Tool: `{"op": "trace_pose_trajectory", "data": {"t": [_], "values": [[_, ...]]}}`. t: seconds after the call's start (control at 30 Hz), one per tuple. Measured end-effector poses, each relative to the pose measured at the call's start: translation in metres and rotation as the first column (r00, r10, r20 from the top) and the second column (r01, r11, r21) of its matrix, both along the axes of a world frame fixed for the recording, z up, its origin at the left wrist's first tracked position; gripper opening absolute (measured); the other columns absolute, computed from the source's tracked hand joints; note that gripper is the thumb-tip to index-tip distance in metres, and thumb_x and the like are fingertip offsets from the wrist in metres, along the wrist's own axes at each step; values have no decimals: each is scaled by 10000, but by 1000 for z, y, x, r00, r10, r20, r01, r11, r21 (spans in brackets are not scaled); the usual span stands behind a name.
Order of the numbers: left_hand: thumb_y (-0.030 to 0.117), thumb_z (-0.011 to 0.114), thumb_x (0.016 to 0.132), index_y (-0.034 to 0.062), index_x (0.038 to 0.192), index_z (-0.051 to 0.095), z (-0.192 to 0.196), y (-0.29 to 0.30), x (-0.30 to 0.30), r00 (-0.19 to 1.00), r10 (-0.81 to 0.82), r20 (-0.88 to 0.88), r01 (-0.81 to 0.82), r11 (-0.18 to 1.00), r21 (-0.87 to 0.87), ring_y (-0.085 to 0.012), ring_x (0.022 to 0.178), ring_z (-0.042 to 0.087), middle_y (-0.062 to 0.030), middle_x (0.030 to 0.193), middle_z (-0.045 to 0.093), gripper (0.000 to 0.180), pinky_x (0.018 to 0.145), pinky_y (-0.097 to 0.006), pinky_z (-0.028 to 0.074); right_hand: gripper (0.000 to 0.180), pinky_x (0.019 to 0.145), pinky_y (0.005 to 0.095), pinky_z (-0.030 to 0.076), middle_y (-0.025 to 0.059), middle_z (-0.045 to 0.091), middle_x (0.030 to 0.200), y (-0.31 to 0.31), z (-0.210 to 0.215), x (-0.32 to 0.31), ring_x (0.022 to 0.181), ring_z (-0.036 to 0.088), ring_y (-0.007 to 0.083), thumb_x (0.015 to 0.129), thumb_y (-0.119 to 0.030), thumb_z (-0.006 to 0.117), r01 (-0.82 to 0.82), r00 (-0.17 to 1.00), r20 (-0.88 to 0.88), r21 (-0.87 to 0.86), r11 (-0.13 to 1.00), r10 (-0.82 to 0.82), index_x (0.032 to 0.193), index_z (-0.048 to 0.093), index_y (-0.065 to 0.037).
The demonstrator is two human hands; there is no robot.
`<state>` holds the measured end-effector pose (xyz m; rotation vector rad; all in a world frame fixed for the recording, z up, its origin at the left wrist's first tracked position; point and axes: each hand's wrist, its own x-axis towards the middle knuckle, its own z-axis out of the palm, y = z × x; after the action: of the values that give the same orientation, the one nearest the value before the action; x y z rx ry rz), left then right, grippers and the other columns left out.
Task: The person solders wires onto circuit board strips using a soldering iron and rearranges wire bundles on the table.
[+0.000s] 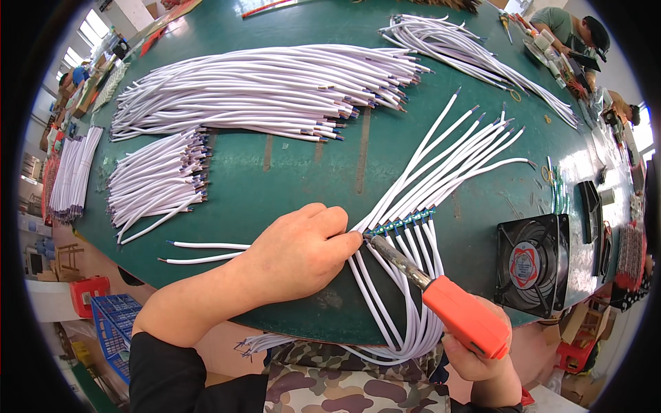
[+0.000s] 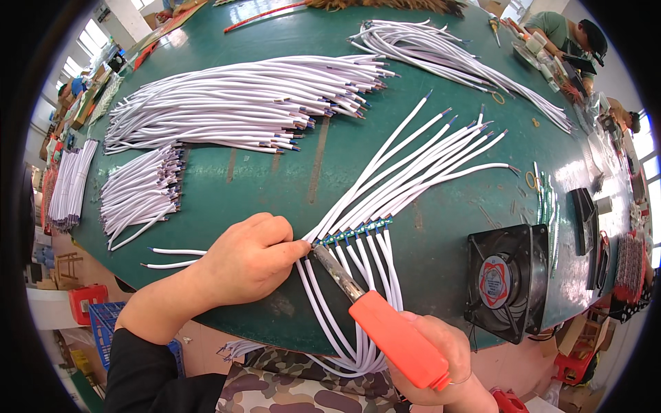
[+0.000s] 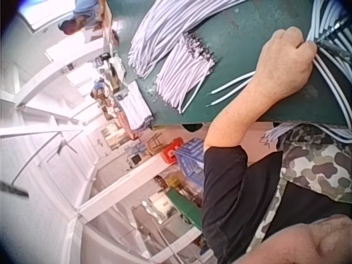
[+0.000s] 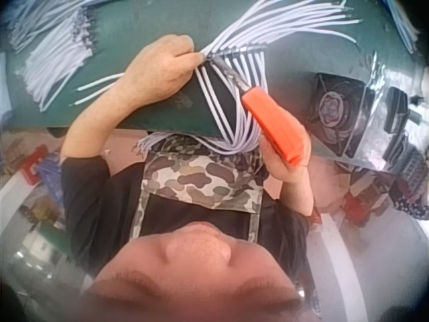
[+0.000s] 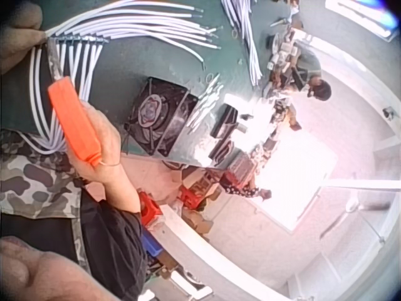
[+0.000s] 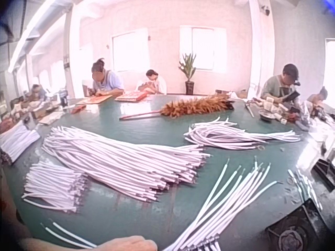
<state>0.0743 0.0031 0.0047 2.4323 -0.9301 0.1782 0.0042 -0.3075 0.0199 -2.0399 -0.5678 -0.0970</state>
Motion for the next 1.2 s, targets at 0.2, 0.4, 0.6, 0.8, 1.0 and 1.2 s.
{"op": "trace_pose_trajectory", "data": {"t": [0.2, 0.4, 0.6, 0.8, 1.0, 1.2], "values": [[-9, 699, 729, 44, 1002, 687, 2, -1, 0, 1000, 4, -13, -4, 1000, 5, -293, 761, 577, -85, 874, 544, 278, 680, -398, 493, 209, 654, 359, 511, 94, 660, 836, 0, 1, 2, 694, 636, 276, 760, -77, 699, -22, 1000, 2, 8, 1000, 22, 956, 678, -9], [-13, 695, 737, 40, 997, 690, 3, -2, 0, 1000, 7, -16, -7, 1000, 11, -294, 761, 575, -84, 868, 545, 265, 676, -399, 491, 228, 662, 368, 526, 113, 685, 893, 4, 5, 3, 707, 658, 290, 763, -73, 710, -1, 999, 39, -7, 1000, 1, 979, 689, -2], [-11, 696, 748, 38, 1005, 694, 3, -1, 0, 1000, 11, -9, -11, 1000, 7, -296, 766, 576, -83, 872, 546, 261, 683, -404, 492, 268, 676, 345, 541, 163, 705, 994, -9, 2, 1, 746, 678, 244, 800, -58, 699, -59, 996, 61, -17, 998, 60, 1053, 679, 27], [-2, 699, 764, 40, 1016, 698, 3, -1, -2, 1000, 6, -5, -6, 1000, -9, -297, 778, 581, -83, 874, 547, 255, 699, -406, 497, 401, 629, 303, 531, 222, 705, 1134, -34, -8, -29, 726, 638, 160, 898, -60, 672, 113, 962, -265, 193, 975, -59, 1271, 588, 63], [10, 703, 774, 43, 1019, 701, 3, -1, -3, 1000, 17, 2, -17, 1000, 5, -297, 790, 585, -82, 873, 550, 247, 708, -411, 501, 462, 592, 293, 522, 237, 705, 1117, -32, -6, -29, 664, 631, 158, 905, -70, 673, 95, 978, -201, 208, 974, -53, 1319, 537, 82], [26, 706, 783, 49, 1012, 705, -1, -1, -2, 999, 21, 25, -21, 1000, 8, -297, 813, 588, -76, 874, 552, 230, 712, -417, 504, 491, 579, 290, 526, 235, 706, 1108, -41, -5, -33, 624, 619, 149, 879, -74, 667, 119, 960, -273, 201, 972, -61, 1317, 531, 101]]}}
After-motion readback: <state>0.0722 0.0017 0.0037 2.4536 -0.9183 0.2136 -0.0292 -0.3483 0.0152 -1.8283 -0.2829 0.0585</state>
